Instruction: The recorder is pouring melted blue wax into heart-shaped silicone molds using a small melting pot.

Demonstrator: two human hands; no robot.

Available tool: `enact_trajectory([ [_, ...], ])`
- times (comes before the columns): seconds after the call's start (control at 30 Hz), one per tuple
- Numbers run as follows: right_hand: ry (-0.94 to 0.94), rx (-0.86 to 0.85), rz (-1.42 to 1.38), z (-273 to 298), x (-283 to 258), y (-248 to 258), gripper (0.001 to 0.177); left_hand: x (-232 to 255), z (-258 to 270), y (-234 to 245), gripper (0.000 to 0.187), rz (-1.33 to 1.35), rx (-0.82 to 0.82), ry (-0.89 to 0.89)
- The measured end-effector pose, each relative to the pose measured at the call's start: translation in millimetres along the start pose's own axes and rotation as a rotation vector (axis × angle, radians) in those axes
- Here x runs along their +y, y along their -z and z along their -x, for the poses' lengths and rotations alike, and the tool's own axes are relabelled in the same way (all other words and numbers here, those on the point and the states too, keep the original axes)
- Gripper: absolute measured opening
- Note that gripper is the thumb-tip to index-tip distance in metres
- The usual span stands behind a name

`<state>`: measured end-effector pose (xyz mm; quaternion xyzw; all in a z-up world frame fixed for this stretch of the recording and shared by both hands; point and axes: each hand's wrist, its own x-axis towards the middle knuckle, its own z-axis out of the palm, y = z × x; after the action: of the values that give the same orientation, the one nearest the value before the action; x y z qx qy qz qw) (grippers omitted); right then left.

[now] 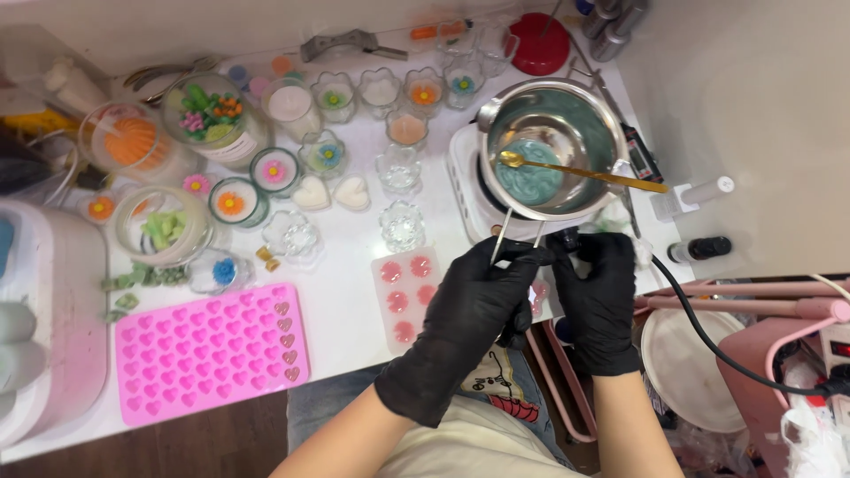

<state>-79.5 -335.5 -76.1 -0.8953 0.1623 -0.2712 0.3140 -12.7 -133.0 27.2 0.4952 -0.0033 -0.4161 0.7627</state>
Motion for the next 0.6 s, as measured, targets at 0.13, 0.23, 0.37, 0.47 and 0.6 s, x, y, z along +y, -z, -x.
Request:
enact_trajectory([
  [0.13, 0.033, 0.035, 0.09, 0.8, -8.3, 3.3, 0.041, -4.3, 2.1, -2.6, 0.028, -0.044, 0.045, -0.046],
  [0.23, 0.114, -0.035, 0.241, 6.2, 16.5, 4.6, 0.031, -7.2, 10.9, 1.6, 0.028, -0.043, 0.07, -0.092],
  [0.37, 0.169, -0.086, 0.232, 8.8, 37.3, 4.5, 0.024, -0.2, 37.5, 10.4, 0.029, 0.014, -0.034, -0.217],
  [0.47, 0.185, -0.048, 0.329, 5.5, 19.2, 7.0, 0.03, 7.6, 63.2, 20.8, 0.028, 0.004, -0.049, -0.191],
  [0.6, 0.129, -0.084, 0.354, 4.8, 38.3, 14.5, 0.036, 19.9, 108.7, 42.6, 0.025, -0.018, -0.007, -0.104],
])
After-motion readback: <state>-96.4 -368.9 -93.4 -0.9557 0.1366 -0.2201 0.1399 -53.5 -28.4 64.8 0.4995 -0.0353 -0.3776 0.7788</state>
